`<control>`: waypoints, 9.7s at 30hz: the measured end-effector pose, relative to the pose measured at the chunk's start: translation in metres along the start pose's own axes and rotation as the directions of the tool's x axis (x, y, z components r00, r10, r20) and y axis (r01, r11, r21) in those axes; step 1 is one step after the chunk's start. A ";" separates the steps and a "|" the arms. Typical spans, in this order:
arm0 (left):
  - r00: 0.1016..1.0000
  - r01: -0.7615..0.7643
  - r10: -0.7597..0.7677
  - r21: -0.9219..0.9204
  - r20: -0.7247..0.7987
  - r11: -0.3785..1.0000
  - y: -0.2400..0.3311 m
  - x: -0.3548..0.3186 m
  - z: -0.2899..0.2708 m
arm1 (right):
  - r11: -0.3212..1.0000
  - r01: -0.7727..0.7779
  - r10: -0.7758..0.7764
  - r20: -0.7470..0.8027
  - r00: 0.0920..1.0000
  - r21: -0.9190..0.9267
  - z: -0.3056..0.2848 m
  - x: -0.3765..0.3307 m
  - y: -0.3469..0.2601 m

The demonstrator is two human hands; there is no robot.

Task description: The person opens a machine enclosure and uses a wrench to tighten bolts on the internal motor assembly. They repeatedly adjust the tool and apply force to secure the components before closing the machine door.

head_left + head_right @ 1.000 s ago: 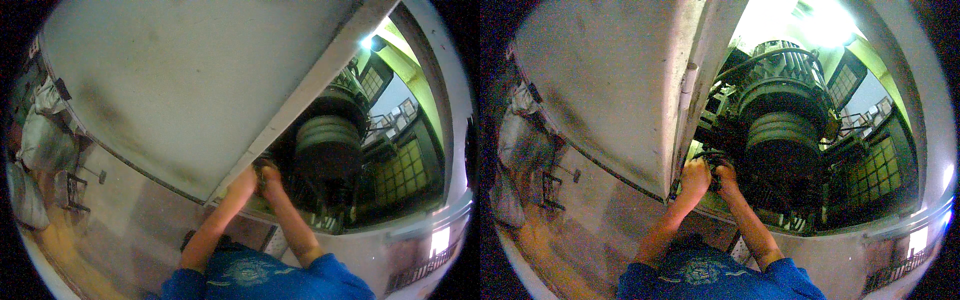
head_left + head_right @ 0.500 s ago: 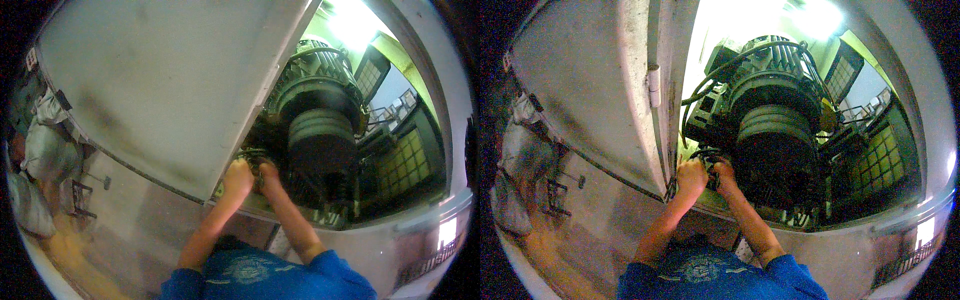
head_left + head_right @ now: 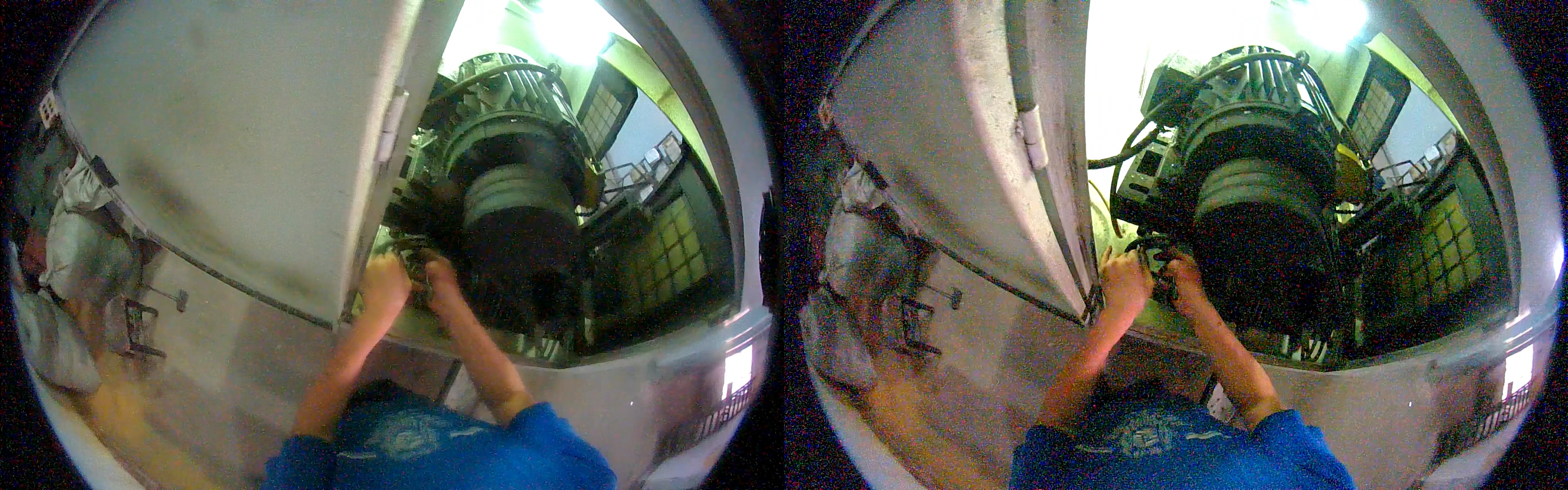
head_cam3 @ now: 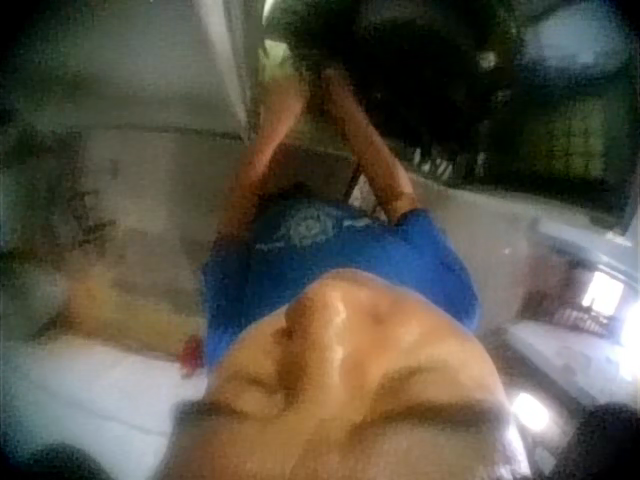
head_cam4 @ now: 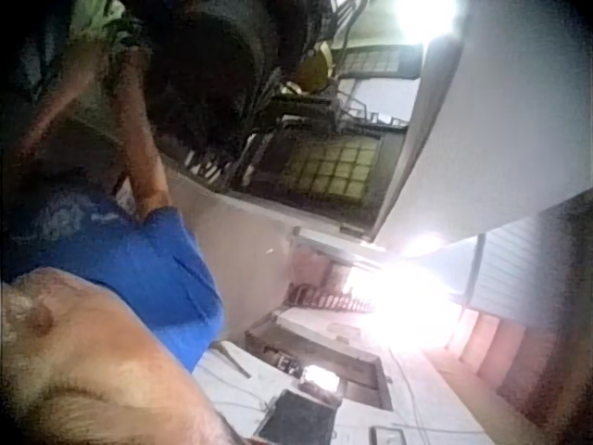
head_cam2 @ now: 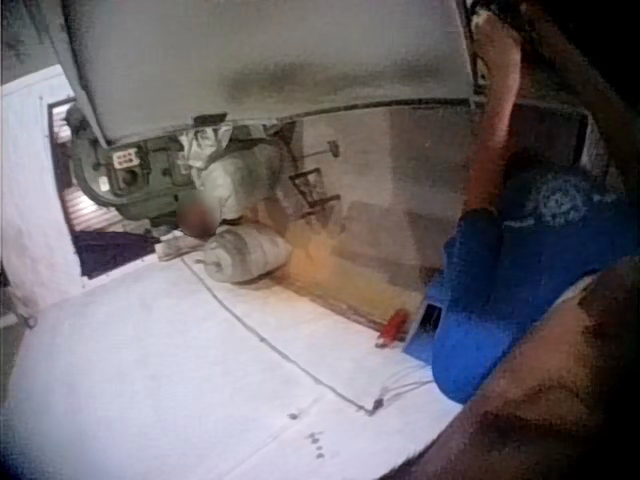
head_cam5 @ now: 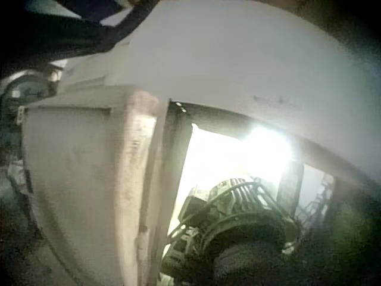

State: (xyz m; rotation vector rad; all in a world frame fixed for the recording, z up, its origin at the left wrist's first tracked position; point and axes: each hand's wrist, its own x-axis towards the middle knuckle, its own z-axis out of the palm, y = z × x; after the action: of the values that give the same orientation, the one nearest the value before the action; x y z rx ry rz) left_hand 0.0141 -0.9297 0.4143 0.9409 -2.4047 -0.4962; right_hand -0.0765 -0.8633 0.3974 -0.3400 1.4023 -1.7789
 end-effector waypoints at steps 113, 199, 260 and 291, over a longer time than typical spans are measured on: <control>0.973 -0.103 0.127 0.130 -0.192 0.986 -0.009 0.025 0.026 | 0.950 0.294 -0.296 0.007 0.955 0.105 -0.004 0.037 0.027; 0.912 -0.331 0.364 0.187 -0.188 0.925 0.049 -0.022 -0.063 | 0.961 0.151 -0.092 0.249 0.964 -0.230 -0.043 -0.020 0.067; 0.999 -0.042 0.039 0.390 0.016 0.920 0.030 0.017 -0.022 | 0.557 0.348 -0.077 0.369 0.926 -0.755 -0.083 -0.038 -0.023; 0.995 -0.081 0.091 0.185 -0.048 0.979 0.004 0.030 0.010 | 0.487 0.428 -0.116 0.429 0.896 -0.761 -0.095 -0.022 0.007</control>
State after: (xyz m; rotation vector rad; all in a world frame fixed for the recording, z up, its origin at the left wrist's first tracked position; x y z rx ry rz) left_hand -0.0121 -0.9468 0.4181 0.9095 -2.4586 -0.2164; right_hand -0.1216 -0.7834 0.3642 -1.3998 1.9578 -1.0165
